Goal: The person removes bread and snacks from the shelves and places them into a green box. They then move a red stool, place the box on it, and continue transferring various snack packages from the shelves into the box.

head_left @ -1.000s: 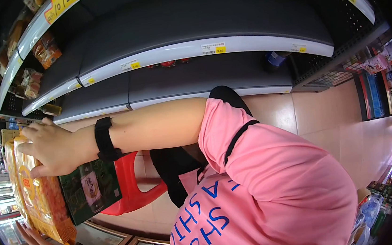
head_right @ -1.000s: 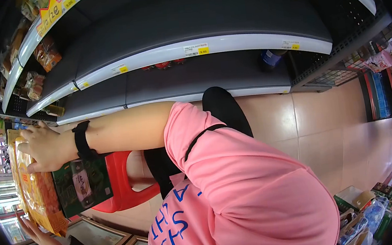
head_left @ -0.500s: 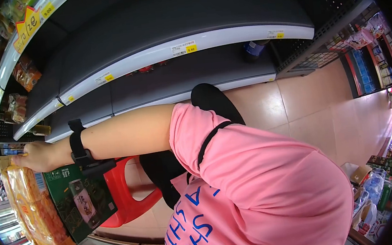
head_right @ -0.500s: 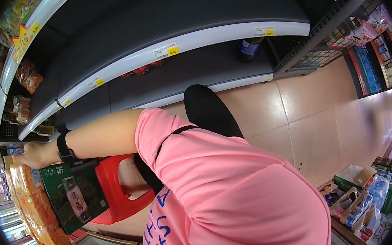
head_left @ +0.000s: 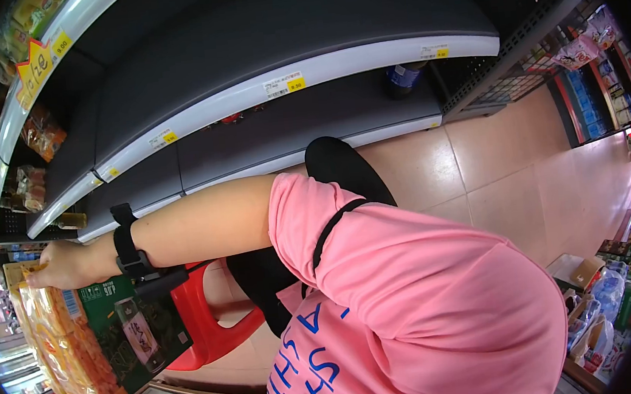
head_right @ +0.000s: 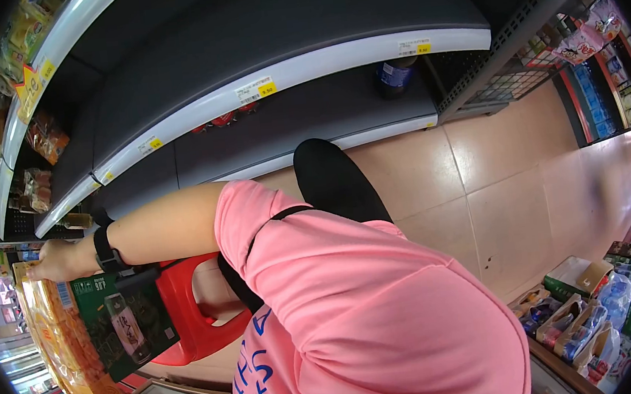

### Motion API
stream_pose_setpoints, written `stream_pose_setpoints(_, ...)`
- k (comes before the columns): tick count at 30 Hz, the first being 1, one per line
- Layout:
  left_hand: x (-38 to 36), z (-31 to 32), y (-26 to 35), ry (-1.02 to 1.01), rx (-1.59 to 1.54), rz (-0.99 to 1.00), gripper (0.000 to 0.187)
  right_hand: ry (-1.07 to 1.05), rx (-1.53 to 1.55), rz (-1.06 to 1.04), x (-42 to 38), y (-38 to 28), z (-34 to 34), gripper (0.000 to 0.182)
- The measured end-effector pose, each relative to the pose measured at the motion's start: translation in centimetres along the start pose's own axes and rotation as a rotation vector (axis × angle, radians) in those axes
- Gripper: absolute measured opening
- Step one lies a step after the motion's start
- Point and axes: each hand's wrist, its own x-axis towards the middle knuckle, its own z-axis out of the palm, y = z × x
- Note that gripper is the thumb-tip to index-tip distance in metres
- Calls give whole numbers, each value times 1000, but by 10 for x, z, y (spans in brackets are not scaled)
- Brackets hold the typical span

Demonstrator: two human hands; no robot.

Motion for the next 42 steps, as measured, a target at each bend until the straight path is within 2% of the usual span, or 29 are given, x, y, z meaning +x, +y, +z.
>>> stream_pose_setpoints(5, -7, 11, 5, -30, 20, 33, 55, 14, 2, -37, -7, -3, -5, 45)
stream_pose_setpoints(14, -22, 39, 22, 63, 38, 14, 58, 5, 15, -108, -27, -18, -18, 48)
stream_pose_setpoints(18, -22, 30, 21, 24, 48, 37, 58, 39, 28, -213, -24, -15, -21, 50)
stream_pose_setpoints(25, -23, 25, 24, -71, 77, 37, 60, -25, 123, -224, -33, -26, -35, 44)
stream_pose_setpoints(31, -32, 51, 35, -62, 119, 108, 60, -69, 173, -307, -41, -25, -57, 42)
stream_pose_setpoints(35, -39, 63, 41, -75, 139, 121, 60, -181, 270, -233, -60, -29, -87, 43)
stream_pose_setpoints(37, -42, 52, 31, -209, 244, 139, 61, -144, 301, -109, -84, -46, -104, 44)
stream_pose_setpoints(39, -20, 24, -2, -52, 395, 207, 52, -176, 238, -15, -97, -52, -124, 46)
stream_pose_setpoints(40, -23, 13, -8, -173, 224, 172, 54, -152, 213, -25, -101, -54, -132, 46)
stream_pose_setpoints(41, -36, 34, -6, -97, 156, 121, 59, -136, 196, -32, -106, -55, -141, 47)
stream_pose_setpoints(42, -41, 48, 3, -214, 186, 38, 59, -113, 165, -7, -113, -59, -149, 49)
